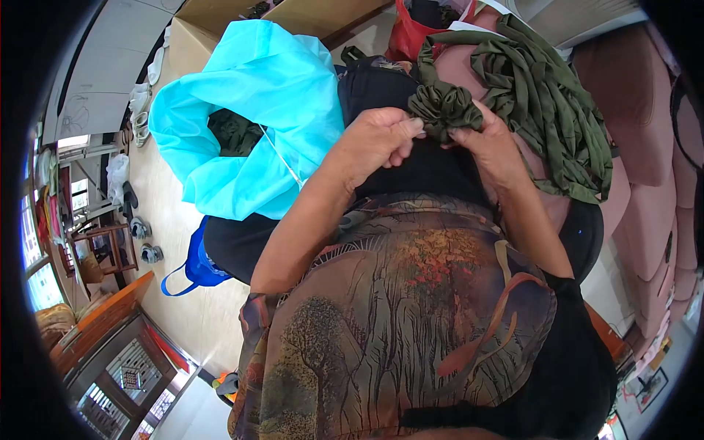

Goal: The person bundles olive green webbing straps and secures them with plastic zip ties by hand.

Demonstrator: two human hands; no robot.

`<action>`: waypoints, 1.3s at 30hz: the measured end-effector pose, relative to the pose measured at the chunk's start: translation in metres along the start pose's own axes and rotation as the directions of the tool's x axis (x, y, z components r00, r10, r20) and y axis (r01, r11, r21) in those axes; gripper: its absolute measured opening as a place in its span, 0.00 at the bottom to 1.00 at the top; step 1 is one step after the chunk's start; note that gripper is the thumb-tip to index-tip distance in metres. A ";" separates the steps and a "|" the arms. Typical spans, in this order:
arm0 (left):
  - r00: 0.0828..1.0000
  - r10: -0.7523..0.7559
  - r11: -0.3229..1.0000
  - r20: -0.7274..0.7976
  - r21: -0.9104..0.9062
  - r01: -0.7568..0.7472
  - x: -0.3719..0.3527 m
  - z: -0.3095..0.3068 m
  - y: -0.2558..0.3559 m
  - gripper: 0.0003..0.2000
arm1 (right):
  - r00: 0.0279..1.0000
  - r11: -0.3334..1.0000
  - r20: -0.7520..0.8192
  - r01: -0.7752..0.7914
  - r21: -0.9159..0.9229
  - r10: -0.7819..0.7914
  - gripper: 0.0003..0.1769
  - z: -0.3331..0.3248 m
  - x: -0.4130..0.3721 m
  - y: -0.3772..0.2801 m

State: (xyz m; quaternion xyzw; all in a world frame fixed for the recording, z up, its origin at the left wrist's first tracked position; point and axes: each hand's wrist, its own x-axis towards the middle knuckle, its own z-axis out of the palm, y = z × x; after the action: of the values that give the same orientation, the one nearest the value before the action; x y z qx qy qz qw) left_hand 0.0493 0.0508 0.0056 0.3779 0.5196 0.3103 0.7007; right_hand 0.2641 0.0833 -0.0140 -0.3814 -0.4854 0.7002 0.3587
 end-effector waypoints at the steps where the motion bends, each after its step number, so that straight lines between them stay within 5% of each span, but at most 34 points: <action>1: 1.000 -0.002 0.998 0.008 -0.069 0.003 0.000 -0.005 -0.004 0.08 | 0.999 0.995 0.007 -0.045 -0.084 0.045 0.26 -0.006 -0.001 -0.001; 4: 0.999 0.017 0.996 -0.048 -0.082 -0.020 -0.005 -0.008 -0.004 0.07 | 0.995 0.916 0.029 0.103 -0.389 -0.099 0.27 -0.011 -0.008 -0.026; 7: 0.997 0.007 0.996 -0.073 -0.087 -0.014 -0.010 -0.014 -0.005 0.06 | 0.984 0.688 0.008 0.130 -0.714 -0.178 0.29 -0.025 -0.010 -0.047; 11: 0.992 -0.007 0.995 -0.128 -0.100 -0.006 -0.013 -0.008 0.000 0.04 | 0.813 0.390 0.283 0.511 -0.766 -0.510 0.30 -0.004 -0.001 -0.059; 16: 0.986 0.144 0.987 -0.083 0.084 -0.137 -0.016 -0.001 0.006 0.04 | 0.776 0.078 0.437 0.523 -0.849 -0.455 0.32 0.053 0.008 -0.030; 20: 0.893 0.444 0.815 -0.072 0.447 -0.369 -0.032 -0.014 0.003 0.03 | 0.671 -0.063 0.523 0.583 -0.810 -0.525 0.08 0.040 0.023 -0.013; 23: 0.635 0.768 0.148 0.089 0.939 -0.311 -0.052 -0.029 0.015 0.01 | 0.692 -0.102 0.494 0.526 -0.844 -0.526 0.03 0.029 0.021 -0.022; 26: 0.643 0.759 -0.065 0.103 0.995 -0.082 -0.071 -0.063 0.022 0.05 | 0.750 -0.164 0.455 0.432 -0.887 -0.481 0.04 0.005 0.018 -0.023; 28: 0.653 0.756 -0.135 0.043 0.987 0.092 -0.082 -0.085 0.028 0.07 | 0.765 -0.150 0.420 0.400 -0.904 -0.489 0.05 -0.004 0.013 -0.027; 34: 0.561 0.824 -0.204 0.076 0.964 0.169 -0.100 -0.126 0.036 0.05 | 0.828 -0.067 0.320 0.327 -0.943 -0.460 0.06 -0.015 0.002 -0.031; 39: 0.577 0.816 -0.223 0.050 0.946 0.235 -0.110 -0.144 0.029 0.07 | 0.876 0.013 0.246 0.276 -0.961 -0.414 0.06 -0.017 -0.007 -0.029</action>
State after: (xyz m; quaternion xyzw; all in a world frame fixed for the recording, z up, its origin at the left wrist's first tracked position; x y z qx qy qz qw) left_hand -0.1203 0.0049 0.0590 0.7388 0.6346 0.1159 -0.1951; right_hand 0.2866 0.0919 0.0110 -0.4257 -0.8799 0.0701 0.1991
